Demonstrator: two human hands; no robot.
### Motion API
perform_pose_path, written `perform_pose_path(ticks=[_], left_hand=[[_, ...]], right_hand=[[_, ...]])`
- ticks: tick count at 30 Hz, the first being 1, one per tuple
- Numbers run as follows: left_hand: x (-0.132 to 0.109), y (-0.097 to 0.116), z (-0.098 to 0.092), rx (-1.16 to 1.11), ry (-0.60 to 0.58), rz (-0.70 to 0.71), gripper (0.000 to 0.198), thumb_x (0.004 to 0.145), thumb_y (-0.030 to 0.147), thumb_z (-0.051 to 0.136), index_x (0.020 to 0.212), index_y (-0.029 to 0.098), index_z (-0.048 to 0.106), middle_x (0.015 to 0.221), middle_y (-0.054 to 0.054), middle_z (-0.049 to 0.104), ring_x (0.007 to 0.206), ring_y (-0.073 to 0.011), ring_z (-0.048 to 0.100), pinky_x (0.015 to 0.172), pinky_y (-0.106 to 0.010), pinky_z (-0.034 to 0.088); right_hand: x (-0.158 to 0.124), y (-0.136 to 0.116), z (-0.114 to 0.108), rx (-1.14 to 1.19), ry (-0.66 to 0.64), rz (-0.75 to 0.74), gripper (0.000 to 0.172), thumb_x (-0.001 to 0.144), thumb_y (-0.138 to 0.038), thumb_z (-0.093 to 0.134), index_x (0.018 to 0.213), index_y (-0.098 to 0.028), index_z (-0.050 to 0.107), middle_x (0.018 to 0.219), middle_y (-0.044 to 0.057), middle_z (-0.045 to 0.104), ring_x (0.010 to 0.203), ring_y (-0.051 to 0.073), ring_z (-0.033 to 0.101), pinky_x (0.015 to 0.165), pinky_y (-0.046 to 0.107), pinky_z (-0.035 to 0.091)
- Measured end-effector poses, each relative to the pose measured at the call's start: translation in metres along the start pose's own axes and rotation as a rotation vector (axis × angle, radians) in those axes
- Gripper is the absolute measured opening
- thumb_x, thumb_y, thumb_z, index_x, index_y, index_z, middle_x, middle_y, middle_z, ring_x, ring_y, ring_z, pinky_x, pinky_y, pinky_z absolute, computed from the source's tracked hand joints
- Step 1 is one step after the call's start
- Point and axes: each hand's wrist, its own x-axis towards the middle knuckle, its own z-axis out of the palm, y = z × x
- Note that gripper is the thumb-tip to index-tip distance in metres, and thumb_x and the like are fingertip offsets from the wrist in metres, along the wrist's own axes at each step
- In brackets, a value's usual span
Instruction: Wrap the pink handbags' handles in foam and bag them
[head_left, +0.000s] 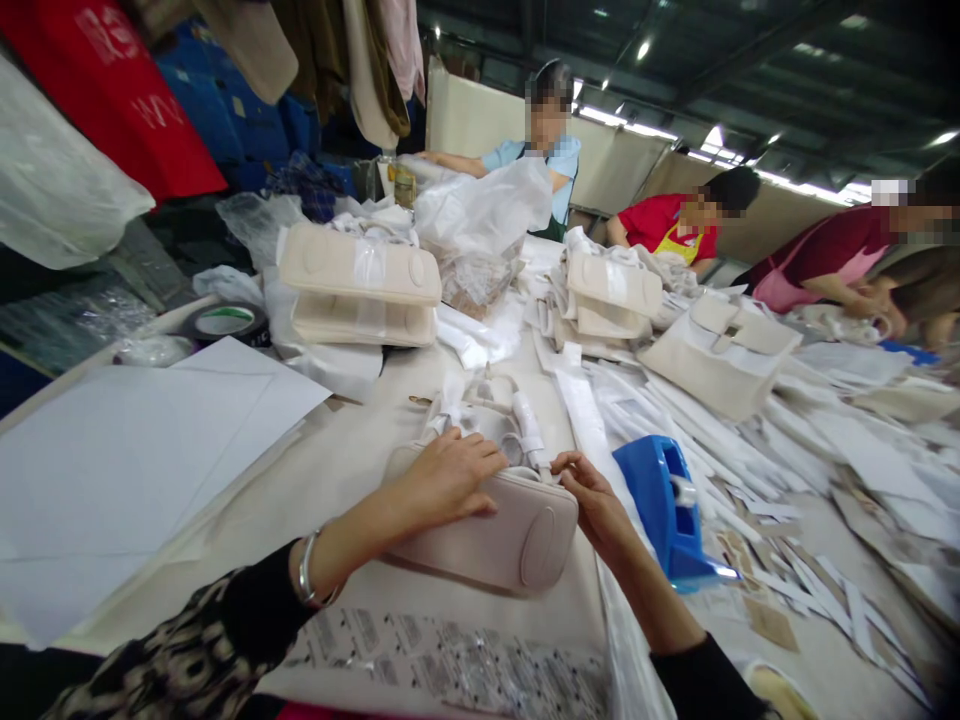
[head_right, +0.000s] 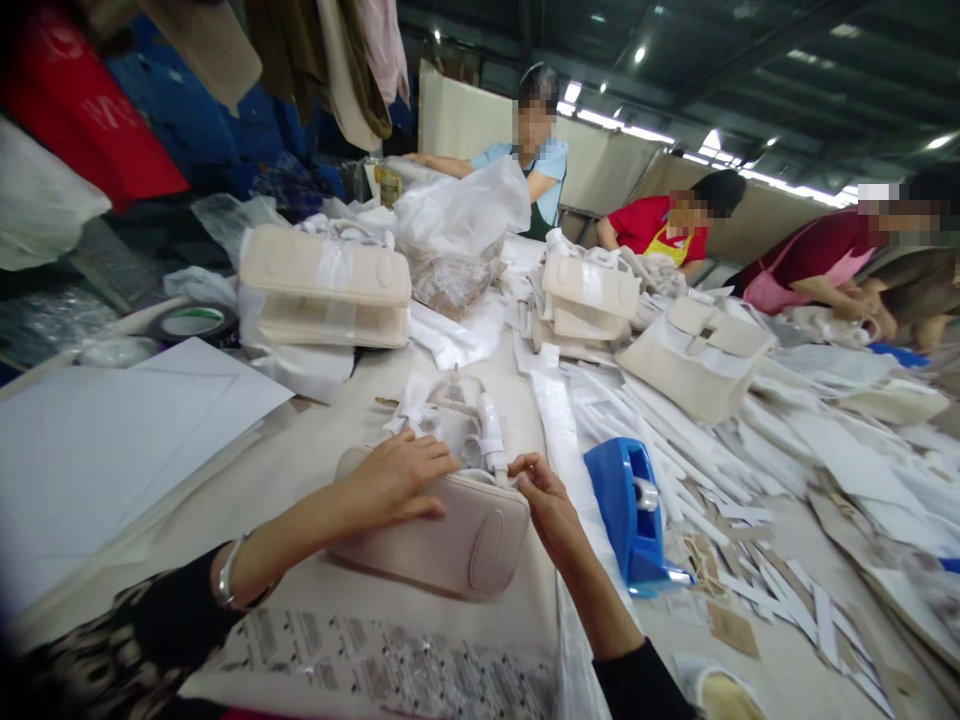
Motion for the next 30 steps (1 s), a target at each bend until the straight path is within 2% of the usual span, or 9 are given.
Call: perform_pose_path(ticks=[2, 8, 11, 14, 16, 19, 24, 26, 30], left_hand=[[0.001, 0.001, 0.001, -0.020, -0.010, 0.007, 0.033, 0.075, 0.039, 0.078, 0.096, 0.022, 0.058, 0.099, 0.000, 0.066, 0.098, -0.0223, 0.057, 0.082, -0.035, 0.037], [-0.002, 0.005, 0.006, -0.013, 0.050, -0.047, 0.032, 0.071, 0.036, 0.081, 0.087, 0.021, 0.058, 0.088, 0.001, 0.068, 0.093, -0.0232, 0.059, 0.080, -0.035, 0.038], [-0.003, 0.005, 0.008, -0.036, 0.067, -0.039, 0.031, 0.071, 0.037, 0.081, 0.085, 0.021, 0.059, 0.085, 0.000, 0.068, 0.093, -0.0241, 0.059, 0.080, -0.035, 0.039], [-0.004, 0.006, 0.010, -0.069, 0.101, -0.009, 0.022, 0.077, 0.033, 0.075, 0.088, 0.020, 0.061, 0.089, -0.003, 0.069, 0.092, -0.0246, 0.060, 0.080, -0.037, 0.040], [-0.007, 0.005, 0.008, -0.101, 0.143, 0.014, 0.019, 0.082, 0.030, 0.069, 0.095, 0.019, 0.062, 0.096, -0.006, 0.068, 0.096, -0.0250, 0.059, 0.084, -0.039, 0.041], [-0.025, -0.006, -0.002, -0.192, 0.259, -0.014, 0.022, 0.086, 0.025, 0.061, 0.106, 0.018, 0.061, 0.111, -0.009, 0.064, 0.108, -0.0251, 0.054, 0.096, -0.040, 0.040], [-0.088, -0.041, 0.006, -0.622, 0.633, -0.613, 0.025, 0.086, 0.010, 0.042, 0.097, 0.017, 0.063, 0.101, -0.006, 0.064, 0.100, -0.0192, 0.057, 0.092, -0.033, 0.045], [-0.109, -0.046, 0.026, -0.958, 0.610, -0.799, 0.023, 0.083, 0.013, 0.043, 0.086, 0.016, 0.065, 0.086, -0.004, 0.066, 0.084, -0.0176, 0.060, 0.080, -0.030, 0.048], [-0.122, -0.036, 0.063, -1.601, 0.473, -0.848, 0.024, 0.080, 0.027, 0.052, 0.088, 0.014, 0.071, 0.078, -0.002, 0.068, 0.071, -0.0148, 0.058, 0.069, -0.026, 0.043]], right_hand=[[-0.001, 0.005, 0.003, -0.051, 0.059, -0.030, 0.029, 0.080, -0.043, 0.069, 0.098, -0.025, 0.053, 0.085, -0.003, 0.055, 0.060, 0.009, 0.044, 0.054, 0.021, 0.032], [0.000, 0.009, 0.005, -0.269, 0.203, -0.014, 0.034, 0.082, -0.053, 0.061, 0.097, -0.025, 0.051, 0.061, -0.006, 0.046, 0.049, 0.011, 0.039, 0.048, 0.023, 0.031], [0.001, -0.014, 0.015, -0.743, 0.331, -0.233, 0.032, 0.086, -0.051, 0.054, 0.097, -0.021, 0.060, 0.083, 0.003, 0.062, 0.078, 0.020, 0.058, 0.073, 0.032, 0.046], [0.003, -0.035, 0.040, -1.009, 0.079, -0.384, 0.044, 0.089, -0.049, 0.052, 0.126, -0.023, 0.055, 0.121, 0.010, 0.062, 0.111, 0.026, 0.057, 0.098, 0.040, 0.043], [0.006, -0.036, 0.059, -1.061, -0.195, -0.330, 0.064, 0.086, -0.050, 0.057, 0.142, -0.023, 0.041, 0.133, 0.012, 0.057, 0.118, 0.029, 0.057, 0.100, 0.042, 0.044], [0.012, -0.025, 0.076, -1.206, -0.304, -0.254, 0.075, 0.079, -0.049, 0.066, 0.143, -0.020, 0.041, 0.132, 0.015, 0.059, 0.117, 0.034, 0.058, 0.096, 0.047, 0.048], [0.018, -0.011, 0.064, -1.382, -0.343, -0.290, 0.044, 0.083, -0.046, 0.062, 0.120, -0.023, 0.066, 0.116, 0.010, 0.068, 0.110, 0.033, 0.063, 0.091, 0.043, 0.054], [0.019, -0.011, 0.054, -1.394, -0.335, -0.343, 0.044, 0.082, -0.050, 0.062, 0.118, -0.024, 0.068, 0.115, 0.009, 0.070, 0.112, 0.033, 0.062, 0.093, 0.042, 0.054], [0.020, -0.014, 0.039, -1.388, -0.386, -0.374, 0.047, 0.078, -0.051, 0.068, 0.118, -0.025, 0.069, 0.114, 0.006, 0.071, 0.109, 0.033, 0.065, 0.094, 0.040, 0.056]])
